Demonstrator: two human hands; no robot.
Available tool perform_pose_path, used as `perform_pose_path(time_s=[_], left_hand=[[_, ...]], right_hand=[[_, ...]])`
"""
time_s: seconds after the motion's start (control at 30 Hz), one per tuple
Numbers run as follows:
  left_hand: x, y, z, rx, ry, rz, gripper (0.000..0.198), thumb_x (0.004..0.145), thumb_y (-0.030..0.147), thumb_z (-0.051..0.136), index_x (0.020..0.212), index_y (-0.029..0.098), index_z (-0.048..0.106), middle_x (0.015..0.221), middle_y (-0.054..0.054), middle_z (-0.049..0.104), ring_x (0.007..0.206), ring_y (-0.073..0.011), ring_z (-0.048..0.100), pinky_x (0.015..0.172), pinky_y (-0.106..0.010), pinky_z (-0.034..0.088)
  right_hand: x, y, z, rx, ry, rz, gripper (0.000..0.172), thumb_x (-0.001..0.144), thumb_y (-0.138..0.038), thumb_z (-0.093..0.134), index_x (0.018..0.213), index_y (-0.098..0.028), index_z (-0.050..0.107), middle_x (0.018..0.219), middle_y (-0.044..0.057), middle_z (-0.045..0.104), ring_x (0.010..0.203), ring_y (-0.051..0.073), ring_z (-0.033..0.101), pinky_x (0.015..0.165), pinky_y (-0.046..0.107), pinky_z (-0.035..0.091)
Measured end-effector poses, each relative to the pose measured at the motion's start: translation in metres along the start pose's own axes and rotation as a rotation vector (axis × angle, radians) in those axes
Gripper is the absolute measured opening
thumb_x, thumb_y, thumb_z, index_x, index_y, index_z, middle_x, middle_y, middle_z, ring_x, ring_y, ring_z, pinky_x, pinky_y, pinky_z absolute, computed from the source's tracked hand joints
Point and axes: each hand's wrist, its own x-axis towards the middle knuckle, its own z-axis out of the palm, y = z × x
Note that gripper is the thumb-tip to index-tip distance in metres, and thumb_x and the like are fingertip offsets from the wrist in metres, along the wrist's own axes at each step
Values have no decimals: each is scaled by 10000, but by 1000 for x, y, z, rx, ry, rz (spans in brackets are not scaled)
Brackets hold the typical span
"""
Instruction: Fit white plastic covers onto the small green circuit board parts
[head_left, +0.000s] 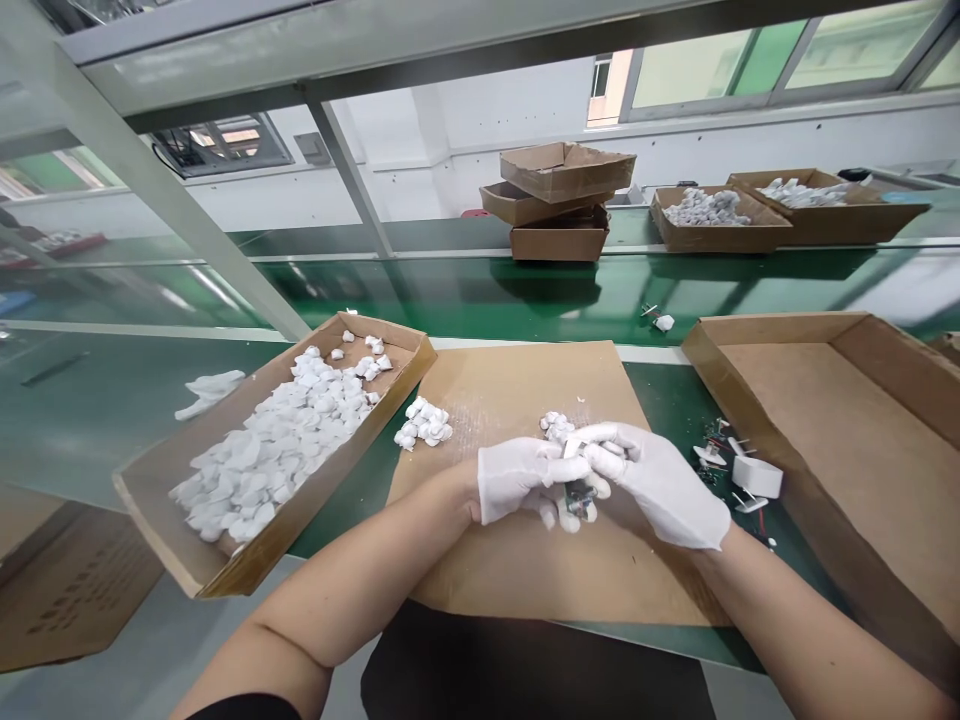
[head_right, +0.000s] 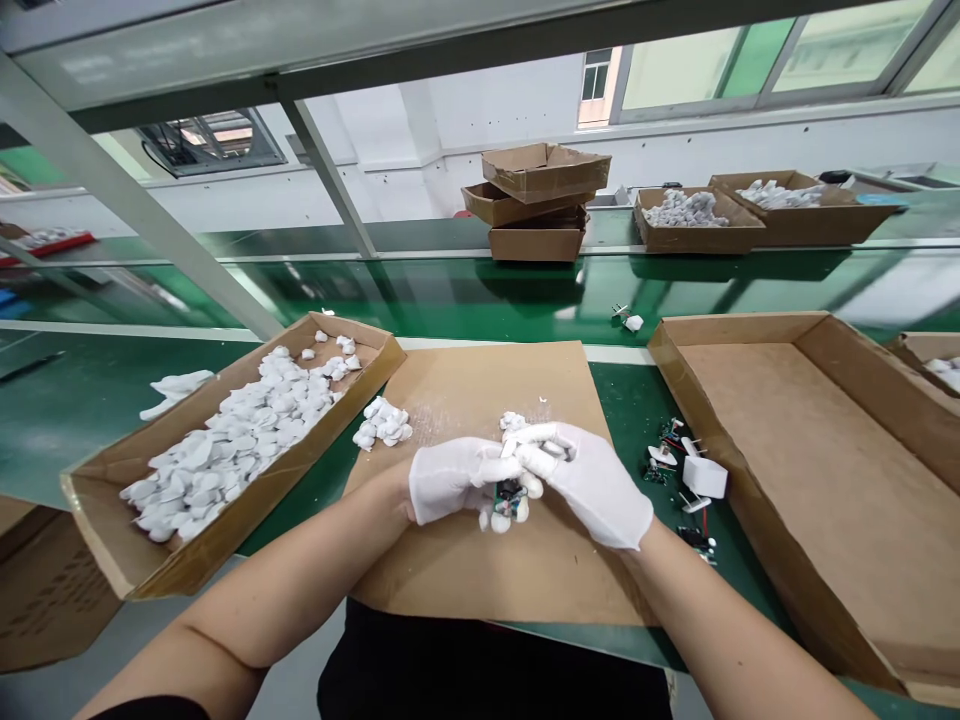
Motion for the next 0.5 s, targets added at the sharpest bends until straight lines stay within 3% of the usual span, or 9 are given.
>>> perform_pose_path(time_s=[0.23, 0.37, 0.5], left_hand=[[4, 1, 1, -41, 83, 83, 358, 843, 444, 745, 983, 132, 637, 851, -87, 645, 746, -189, 667, 739, -342, 519], [6, -1, 1, -153, 112, 170, 393, 868, 505, 696, 971, 144, 579, 893, -120, 674, 651, -227, 682, 707, -441, 547], [6, -2, 3, -131, 128, 246, 403, 841, 472, 737, 1034, 141, 611, 921, -134, 707, 590, -220, 677, 672, -436, 549]], right_hand=[[4, 3, -9, 102, 192, 55, 481, 799, -638, 733, 962, -186, 746, 683, 35, 592, 595, 158, 446, 532, 305, 384], [3, 13, -8, 198, 256, 48, 487, 813, -653, 719, 992, -200, 707, 618, -25, 468, 564, 119, 354, 512, 265, 290], [0, 20, -2, 176, 191, 83, 477, 851, -676, 657, 894, -201, 665, 623, -19, 493, 568, 125, 401, 527, 262, 351]])
